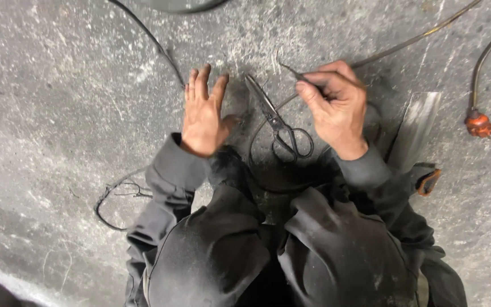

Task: Stripping insulation from electrical wires using a cleaver and scissors.

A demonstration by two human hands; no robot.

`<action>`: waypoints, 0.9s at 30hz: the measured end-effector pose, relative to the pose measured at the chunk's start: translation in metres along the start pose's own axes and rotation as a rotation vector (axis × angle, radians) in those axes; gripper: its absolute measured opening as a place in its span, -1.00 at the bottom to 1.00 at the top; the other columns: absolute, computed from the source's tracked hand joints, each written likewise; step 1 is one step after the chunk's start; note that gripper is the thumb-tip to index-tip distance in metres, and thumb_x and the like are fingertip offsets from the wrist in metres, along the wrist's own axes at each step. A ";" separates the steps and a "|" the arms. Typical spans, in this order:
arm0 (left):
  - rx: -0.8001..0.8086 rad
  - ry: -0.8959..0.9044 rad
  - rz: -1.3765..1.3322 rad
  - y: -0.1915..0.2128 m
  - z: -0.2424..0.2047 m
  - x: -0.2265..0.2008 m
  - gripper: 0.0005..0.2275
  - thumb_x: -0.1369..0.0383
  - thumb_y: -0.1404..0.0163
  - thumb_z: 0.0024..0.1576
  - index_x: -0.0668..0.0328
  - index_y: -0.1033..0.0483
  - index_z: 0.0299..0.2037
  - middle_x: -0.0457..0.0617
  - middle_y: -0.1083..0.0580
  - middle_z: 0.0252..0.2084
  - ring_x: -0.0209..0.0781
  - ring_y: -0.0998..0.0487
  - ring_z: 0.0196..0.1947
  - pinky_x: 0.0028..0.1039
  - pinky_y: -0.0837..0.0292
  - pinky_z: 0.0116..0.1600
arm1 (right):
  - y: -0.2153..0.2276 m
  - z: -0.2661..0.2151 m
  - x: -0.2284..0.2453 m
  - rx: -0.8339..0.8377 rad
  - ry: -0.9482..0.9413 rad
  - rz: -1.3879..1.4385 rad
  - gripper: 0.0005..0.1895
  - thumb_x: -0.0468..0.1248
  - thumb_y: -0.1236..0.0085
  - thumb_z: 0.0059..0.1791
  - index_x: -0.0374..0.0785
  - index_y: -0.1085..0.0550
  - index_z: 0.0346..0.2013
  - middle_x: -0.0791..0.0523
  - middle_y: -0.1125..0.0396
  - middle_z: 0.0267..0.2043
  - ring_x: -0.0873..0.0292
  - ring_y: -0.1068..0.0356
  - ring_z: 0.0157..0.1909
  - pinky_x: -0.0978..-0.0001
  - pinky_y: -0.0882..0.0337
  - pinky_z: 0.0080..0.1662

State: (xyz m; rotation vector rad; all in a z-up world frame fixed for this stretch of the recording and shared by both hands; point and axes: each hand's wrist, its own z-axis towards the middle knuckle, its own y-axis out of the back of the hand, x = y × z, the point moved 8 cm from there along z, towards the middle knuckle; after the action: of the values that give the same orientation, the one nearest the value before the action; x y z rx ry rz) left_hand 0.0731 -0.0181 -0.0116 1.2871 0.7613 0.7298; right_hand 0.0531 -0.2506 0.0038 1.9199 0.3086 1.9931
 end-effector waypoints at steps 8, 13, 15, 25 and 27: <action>0.133 0.655 -1.591 -0.012 0.022 -0.055 -0.74 0.45 -0.12 0.32 0.41 -0.57 0.17 0.09 -0.58 -0.05 -0.23 -0.52 -0.06 -0.44 -0.49 0.09 | -0.026 -0.020 0.002 -0.106 -0.064 0.234 -0.50 -0.43 -0.31 0.08 -0.36 -0.40 0.30 0.12 -0.34 -0.13 0.29 -0.35 -0.15 0.42 -0.44 -0.11; -0.008 0.680 -1.829 -0.017 0.041 -0.046 -0.83 0.47 -0.05 0.36 0.46 -0.56 0.05 0.10 -0.60 -0.03 -0.17 -0.59 -0.03 -0.34 -0.51 0.15 | 0.006 -0.015 0.040 -0.142 0.182 -0.098 -0.26 -0.32 -0.38 0.04 -0.35 -0.20 0.42 0.00 -0.31 0.15 0.03 -0.38 0.15 0.18 -0.47 0.17; -0.028 0.717 -1.946 -0.012 0.053 -0.029 -0.81 0.43 0.00 0.38 0.41 -0.50 0.11 0.10 -0.60 -0.06 -0.12 -0.62 -0.04 -0.29 -0.53 0.17 | 0.028 -0.017 0.022 -0.186 0.284 -0.158 -0.24 -0.27 -0.39 0.04 -0.33 -0.17 0.42 -0.06 -0.27 0.27 -0.07 -0.35 0.25 0.08 -0.46 0.27; -0.174 0.552 -1.696 0.008 0.078 0.014 -0.66 0.52 0.01 0.45 0.32 -0.34 0.42 -0.03 -0.49 -0.28 -0.31 -0.42 -0.53 -0.45 -0.42 -0.43 | 0.174 -0.155 -0.129 -0.397 -0.330 -0.112 -0.59 -0.40 -0.23 0.21 -0.41 -0.37 0.33 -0.02 -0.42 0.12 0.09 -0.44 0.08 0.27 -0.48 0.11; -0.131 0.670 -1.573 -0.003 0.068 0.012 -0.64 0.61 0.00 0.40 0.39 -0.38 0.40 -0.01 -0.52 -0.22 -0.33 -0.40 -0.52 -0.48 -0.38 -0.42 | 0.160 -0.163 -0.113 -0.328 -0.361 -0.188 -0.63 -0.41 -0.25 0.19 -0.42 -0.42 0.27 -0.03 -0.43 0.03 0.08 -0.42 -0.01 0.28 -0.46 0.02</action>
State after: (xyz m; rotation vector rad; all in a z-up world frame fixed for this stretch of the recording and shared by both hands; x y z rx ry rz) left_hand 0.1359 -0.0463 -0.0080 0.0116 1.8512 -0.1538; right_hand -0.1232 -0.4275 -0.0459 1.9076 0.0580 1.4408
